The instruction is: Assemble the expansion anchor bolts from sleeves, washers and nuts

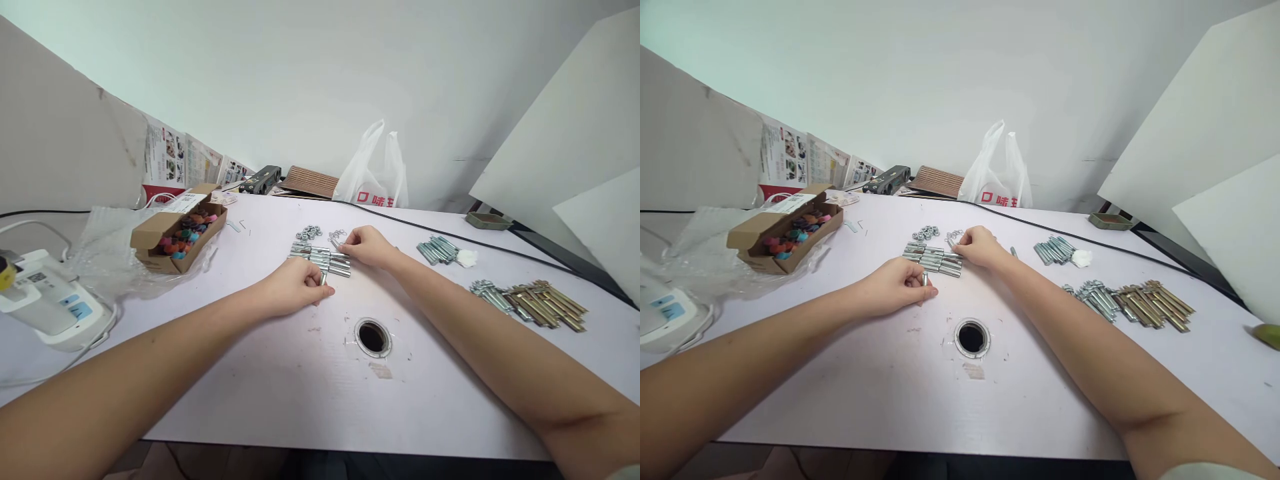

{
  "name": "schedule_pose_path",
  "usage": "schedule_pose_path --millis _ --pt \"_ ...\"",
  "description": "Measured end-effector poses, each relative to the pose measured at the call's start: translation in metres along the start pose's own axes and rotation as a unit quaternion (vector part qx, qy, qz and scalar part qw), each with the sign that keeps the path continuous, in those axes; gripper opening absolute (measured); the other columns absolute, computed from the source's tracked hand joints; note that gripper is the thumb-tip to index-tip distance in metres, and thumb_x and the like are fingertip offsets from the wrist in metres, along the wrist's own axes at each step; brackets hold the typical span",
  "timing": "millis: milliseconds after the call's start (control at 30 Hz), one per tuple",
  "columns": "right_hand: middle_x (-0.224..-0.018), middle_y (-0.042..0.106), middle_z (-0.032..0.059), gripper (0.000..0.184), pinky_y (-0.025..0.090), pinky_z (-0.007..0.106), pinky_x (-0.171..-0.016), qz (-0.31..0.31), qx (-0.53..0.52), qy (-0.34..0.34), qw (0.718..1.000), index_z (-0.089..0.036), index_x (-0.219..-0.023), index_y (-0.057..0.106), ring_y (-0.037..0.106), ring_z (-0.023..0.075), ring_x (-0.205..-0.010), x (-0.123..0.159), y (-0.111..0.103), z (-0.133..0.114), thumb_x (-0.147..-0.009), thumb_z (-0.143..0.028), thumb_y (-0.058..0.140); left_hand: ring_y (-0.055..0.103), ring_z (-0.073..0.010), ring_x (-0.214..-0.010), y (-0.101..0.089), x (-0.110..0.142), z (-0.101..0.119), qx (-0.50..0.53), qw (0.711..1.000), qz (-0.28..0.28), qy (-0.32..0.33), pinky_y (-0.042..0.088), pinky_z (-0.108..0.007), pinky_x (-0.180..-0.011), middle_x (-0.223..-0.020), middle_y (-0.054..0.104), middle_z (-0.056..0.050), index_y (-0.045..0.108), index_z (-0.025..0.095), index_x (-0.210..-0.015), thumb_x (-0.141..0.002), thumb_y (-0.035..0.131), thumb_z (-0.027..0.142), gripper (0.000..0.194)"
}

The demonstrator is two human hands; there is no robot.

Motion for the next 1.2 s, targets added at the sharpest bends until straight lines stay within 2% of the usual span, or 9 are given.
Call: schedule_pose_path --millis 133,233,400,467,600,700,933,1100,1200 --pt "-0.071 0.067 0.003 0.015 0.04 0.025 -0.054 -0.01 -0.007 -0.01 1.0 -0.017 -0.065 0.059 0.056 0.013 -0.063 -0.001 0.003 -0.003 -0.067 -0.029 0.069 0.052 -0.0125 -0.053 0.001 -0.001 -0.001 0.001 1.0 -0.001 0.004 0.036 -0.026 -0.048 -0.066 0.07 -0.002 0.065 0.017 -0.073 -0.077 0.058 0.05 0.034" --pt "-0.072 0.067 0.0032 0.014 0.041 0.025 -0.054 -0.006 -0.014 -0.016 1.0 -0.017 -0.067 0.058 0.056 0.0131 -0.064 0.0 0.001 -0.002 -0.068 -0.027 0.068 0.053 -0.0127 -0.054 0.001 -0.001 -0.001 0.001 1.0 -0.001 0.011 0.036 -0.025 -0.048 -0.066 0.069 -0.002 0.065 0.017 -0.074 -0.077 0.058 0.051 0.034" --pt "-0.073 0.067 0.0043 0.019 0.042 0.025 -0.054 0.006 -0.064 -0.043 0.997 -0.017 -0.069 0.056 0.057 0.013 -0.064 0.011 -0.021 -0.016 -0.07 -0.029 0.07 0.054 -0.013 -0.054 0.001 0.0 -0.002 0.004 1.0 -0.001 0.01 0.037 -0.026 -0.049 -0.067 0.07 -0.002 0.066 0.017 -0.075 -0.077 0.058 0.05 0.035" --pt "-0.076 0.069 0.0058 0.02 0.044 0.025 -0.055 -0.038 -0.109 -0.049 0.992 -0.017 -0.071 0.055 0.061 0.0142 -0.067 0.023 -0.028 -0.028 -0.071 -0.03 0.072 0.054 -0.0131 -0.054 0.001 0.0 -0.002 0.005 1.0 -0.001 0.011 0.037 -0.025 -0.048 -0.067 0.07 -0.002 0.067 0.017 -0.076 -0.077 0.059 0.05 0.034" --pt "-0.082 0.071 0.0072 0.021 0.048 0.029 -0.063 -0.181 -0.155 -0.099 0.966 -0.017 -0.071 0.054 0.065 0.0174 -0.078 0.054 -0.03 -0.058 -0.074 -0.029 0.072 0.053 -0.0123 -0.053 0.001 0.0 -0.002 0.009 1.0 0.0 0.013 0.036 -0.025 -0.047 -0.067 0.07 -0.002 0.066 0.017 -0.075 -0.076 0.06 0.049 0.033" --pt "-0.083 0.07 0.0065 0.021 0.047 0.029 -0.063 -0.232 -0.153 -0.149 0.949 -0.017 -0.069 0.054 0.064 0.0174 -0.08 0.069 -0.026 -0.076 -0.075 -0.028 0.071 0.052 -0.0116 -0.052 0.0 0.0 0.0 0.009 1.0 0.004 0.008 0.036 -0.025 -0.046 -0.065 0.069 -0.001 0.064 0.017 -0.073 -0.076 0.06 0.049 0.033" --pt "-0.077 0.068 0.0036 0.018 0.045 0.028 -0.061 -0.237 -0.141 -0.17 0.946 -0.018 -0.069 0.054 0.063 0.0176 -0.081 0.073 -0.029 -0.086 -0.076 -0.026 0.068 0.052 -0.0113 -0.052 0.0 0.002 0.002 0.013 1.0 -0.003 0.0 0.037 -0.024 -0.046 -0.066 0.069 0.0 0.062 0.017 -0.071 -0.075 0.062 0.048 0.031" --pt "-0.084 0.069 0.0054 0.02 0.046 0.028 -0.061 -0.234 -0.138 -0.172 0.947 -0.018 -0.069 0.053 0.064 0.0171 -0.081 0.074 -0.033 -0.087 -0.077 -0.028 0.068 0.053 -0.0124 -0.054 0.001 0.001 -0.001 0.013 1.0 -0.005 0.008 0.038 -0.025 -0.048 -0.067 0.07 -0.001 0.066 0.018 -0.074 -0.076 0.06 0.049 0.032" --pt "-0.09 0.07 0.0071 0.02 0.047 0.029 -0.063 -0.209 -0.135 -0.178 0.952 -0.018 -0.069 0.053 0.065 0.018 -0.083 0.073 -0.035 -0.088 -0.078 -0.027 0.069 0.053 -0.0121 -0.053 0.001 0.001 0.0 0.014 1.0 -0.004 0.004 0.037 -0.025 -0.047 -0.066 0.069 -0.001 0.066 0.018 -0.074 -0.075 0.061 0.048 0.031"
Point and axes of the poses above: each hand's wrist, its own x-axis away from the middle knuckle, its own y-axis out of the palm, z = x × y, the point moved 7 cm from there along -x, towards the middle knuckle
